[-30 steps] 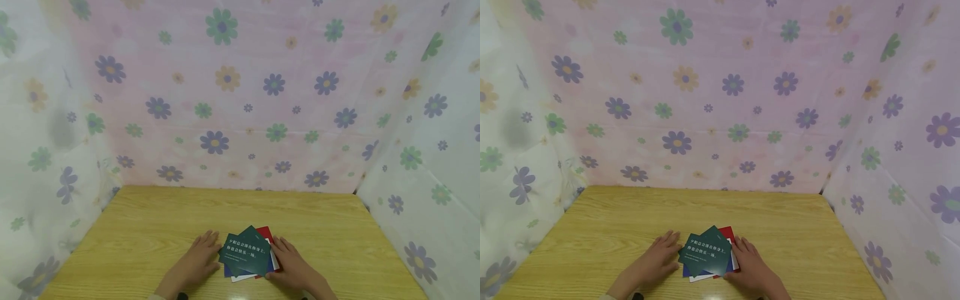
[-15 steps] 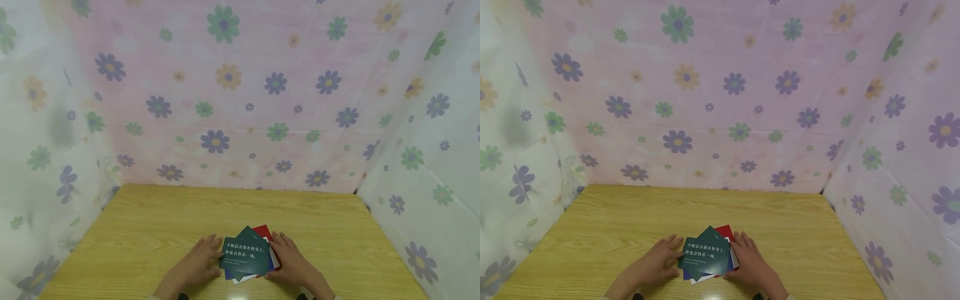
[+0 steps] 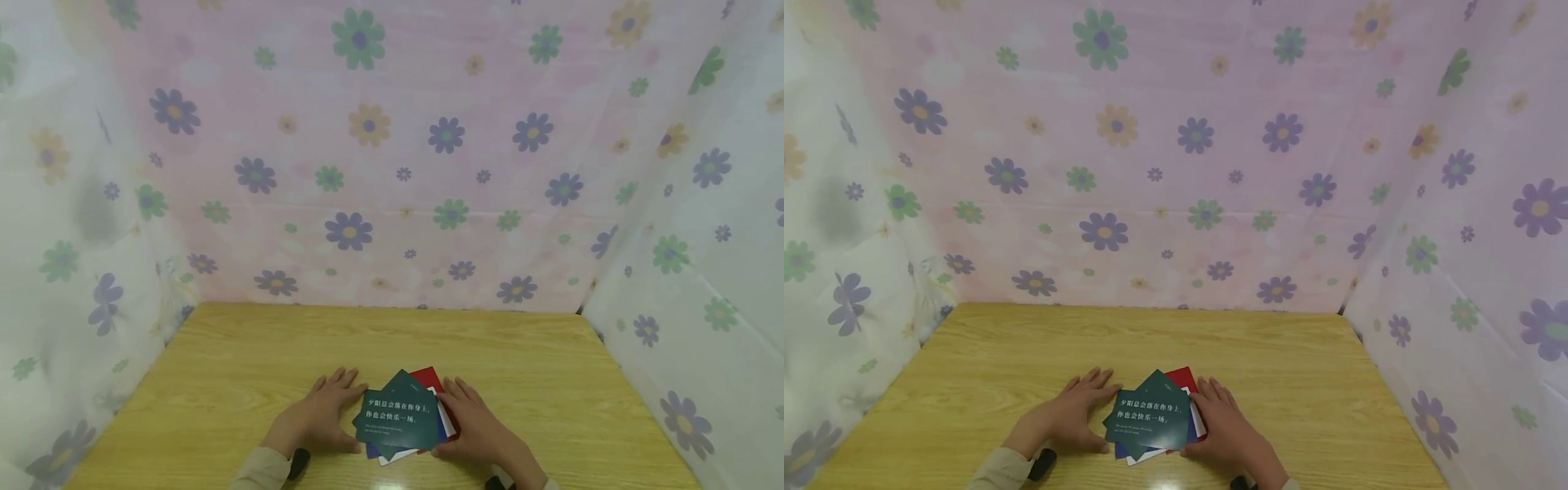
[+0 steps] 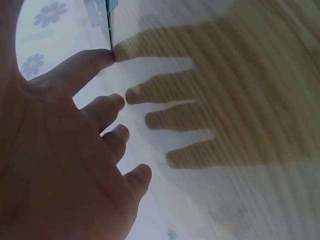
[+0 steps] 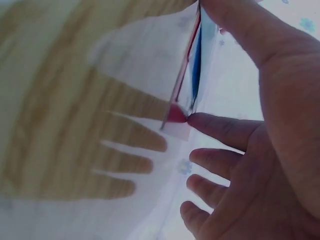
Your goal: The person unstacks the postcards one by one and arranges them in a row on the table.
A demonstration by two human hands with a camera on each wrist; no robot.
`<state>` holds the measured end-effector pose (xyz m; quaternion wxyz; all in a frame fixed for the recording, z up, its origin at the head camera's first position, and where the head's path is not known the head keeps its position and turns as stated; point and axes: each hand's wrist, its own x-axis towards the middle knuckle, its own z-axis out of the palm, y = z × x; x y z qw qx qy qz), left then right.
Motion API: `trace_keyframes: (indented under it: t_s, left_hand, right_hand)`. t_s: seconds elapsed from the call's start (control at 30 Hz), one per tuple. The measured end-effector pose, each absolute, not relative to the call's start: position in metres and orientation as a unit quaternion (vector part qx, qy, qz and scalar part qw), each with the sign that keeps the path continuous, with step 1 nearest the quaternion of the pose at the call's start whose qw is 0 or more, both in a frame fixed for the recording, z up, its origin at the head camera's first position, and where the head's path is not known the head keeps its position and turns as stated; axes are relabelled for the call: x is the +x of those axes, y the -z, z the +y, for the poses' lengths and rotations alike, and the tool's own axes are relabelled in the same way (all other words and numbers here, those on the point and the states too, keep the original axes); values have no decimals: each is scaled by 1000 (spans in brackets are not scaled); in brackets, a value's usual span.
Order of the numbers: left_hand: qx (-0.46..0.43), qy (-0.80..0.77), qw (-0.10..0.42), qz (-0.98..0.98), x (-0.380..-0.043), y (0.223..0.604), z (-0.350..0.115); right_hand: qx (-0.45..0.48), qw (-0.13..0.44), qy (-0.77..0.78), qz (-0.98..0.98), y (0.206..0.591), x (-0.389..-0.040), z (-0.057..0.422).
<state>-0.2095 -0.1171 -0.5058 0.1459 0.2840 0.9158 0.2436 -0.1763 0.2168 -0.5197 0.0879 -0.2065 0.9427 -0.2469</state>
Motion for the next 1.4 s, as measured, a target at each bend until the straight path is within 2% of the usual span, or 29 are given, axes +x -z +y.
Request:
trace_keyframes:
  t_s: [0.3, 0.57, 0.9, 1.23, 1.4]
  left_hand:
    - [290, -265, 133, 910, -211, 507, -116]
    - [290, -275, 128, 908, -211, 505, -116]
    - [277, -243, 91, 925, -212, 509, -117]
    - [279, -262, 105, 918, -206, 511, -126]
    - [295, -272, 82, 912, -206, 510, -128]
  right_hand:
    - [-223, 95, 270, 932, 517, -178, 214]
    - [-236, 39, 231, 943, 513, -180, 209]
    - [-247, -7, 199, 948, 514, -182, 208]
    - [-265, 7, 222, 938, 508, -181, 209]
    - [-263, 0, 210, 942, 508, -181, 209]
